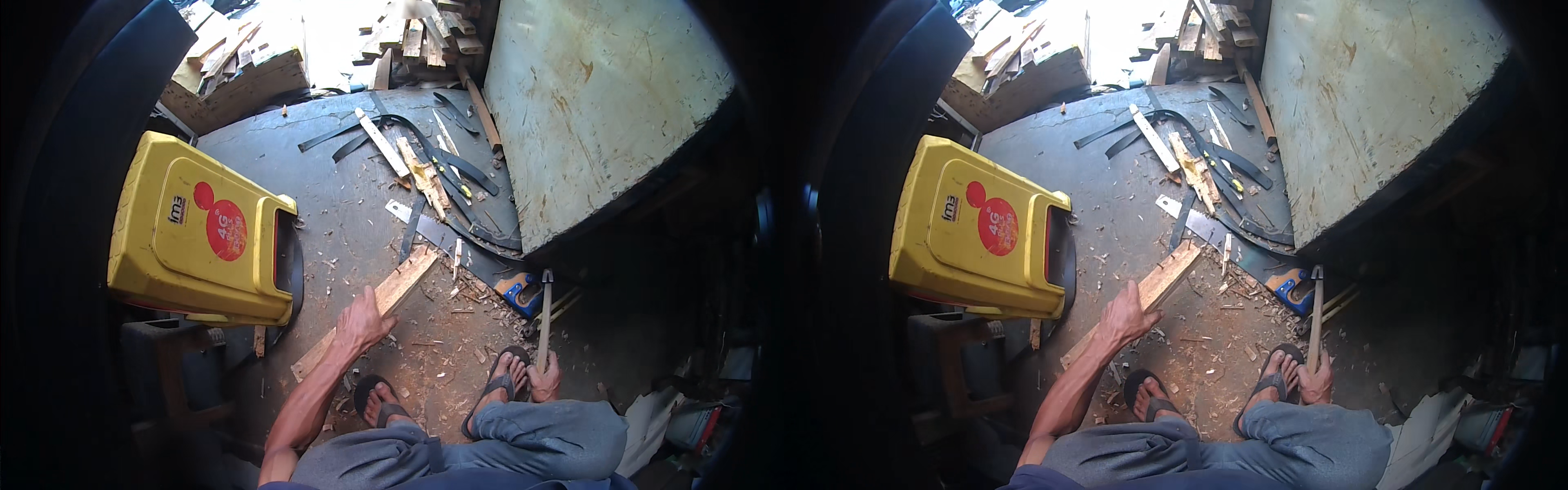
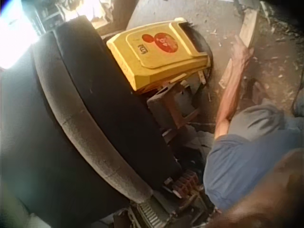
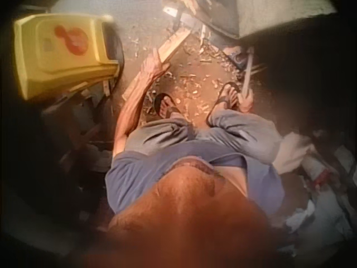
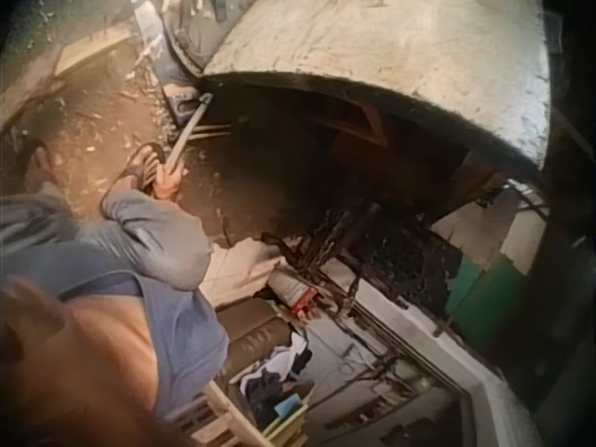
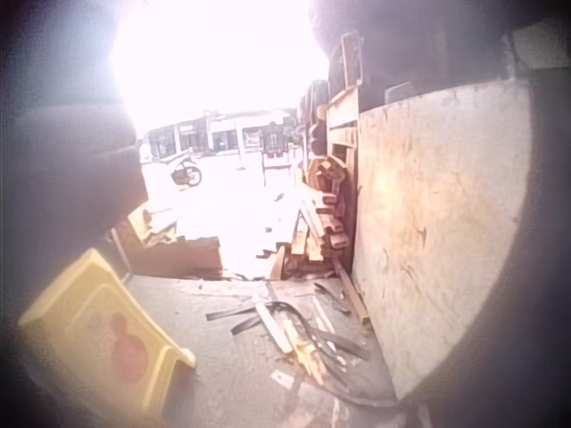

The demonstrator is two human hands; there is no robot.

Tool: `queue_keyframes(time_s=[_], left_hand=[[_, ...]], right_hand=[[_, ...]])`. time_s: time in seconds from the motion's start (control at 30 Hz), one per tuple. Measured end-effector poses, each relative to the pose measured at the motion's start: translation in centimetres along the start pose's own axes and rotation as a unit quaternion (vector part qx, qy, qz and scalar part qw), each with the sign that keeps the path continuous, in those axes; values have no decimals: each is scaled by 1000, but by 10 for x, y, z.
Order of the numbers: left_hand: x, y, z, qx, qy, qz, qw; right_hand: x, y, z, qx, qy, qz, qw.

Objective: The person selects a piece of wood from a pile, sits on the floor, and uses a hammer to split the wood into smaller pieces. The person then stacks the split pieces with other wood.

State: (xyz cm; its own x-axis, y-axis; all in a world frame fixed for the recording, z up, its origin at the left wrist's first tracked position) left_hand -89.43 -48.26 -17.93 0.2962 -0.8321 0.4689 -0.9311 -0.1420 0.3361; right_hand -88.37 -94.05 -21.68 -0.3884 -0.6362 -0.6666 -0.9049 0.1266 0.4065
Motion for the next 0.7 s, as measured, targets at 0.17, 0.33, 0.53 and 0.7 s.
queue_keyframes(time_s=[0.17, 0.33, 0.53, 0.7], left_hand=[[-36, 31, 4, -49, -20, -142, 989], [-57, 46, 12, -25, -47, -170, 984], [-62, 31, 15, -40, -69, -182, 980], [-62, 42, 22, -47, -31, -178, 982]], right_hand=[[-91, 2, 46, -194, 82, -57, 976], [-110, -13, 110, -367, 73, -52, 926], [-178, -14, 138, -361, 88, -107, 922], [-194, -40, 143, -330, 153, -174, 915]])
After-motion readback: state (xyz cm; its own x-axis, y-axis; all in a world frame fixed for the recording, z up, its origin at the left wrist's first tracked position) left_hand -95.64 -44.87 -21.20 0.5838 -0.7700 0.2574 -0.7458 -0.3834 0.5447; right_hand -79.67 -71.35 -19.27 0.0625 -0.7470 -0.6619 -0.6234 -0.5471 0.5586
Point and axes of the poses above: each hand's wrist, its own y-axis away from the middle knuckle, its own z-axis out of the palm, x = y × z, the point moved 1 cm from there along -y, towards the middle knuckle, and after that the axes turned 10 degrees about z, right-handed, at the moved point
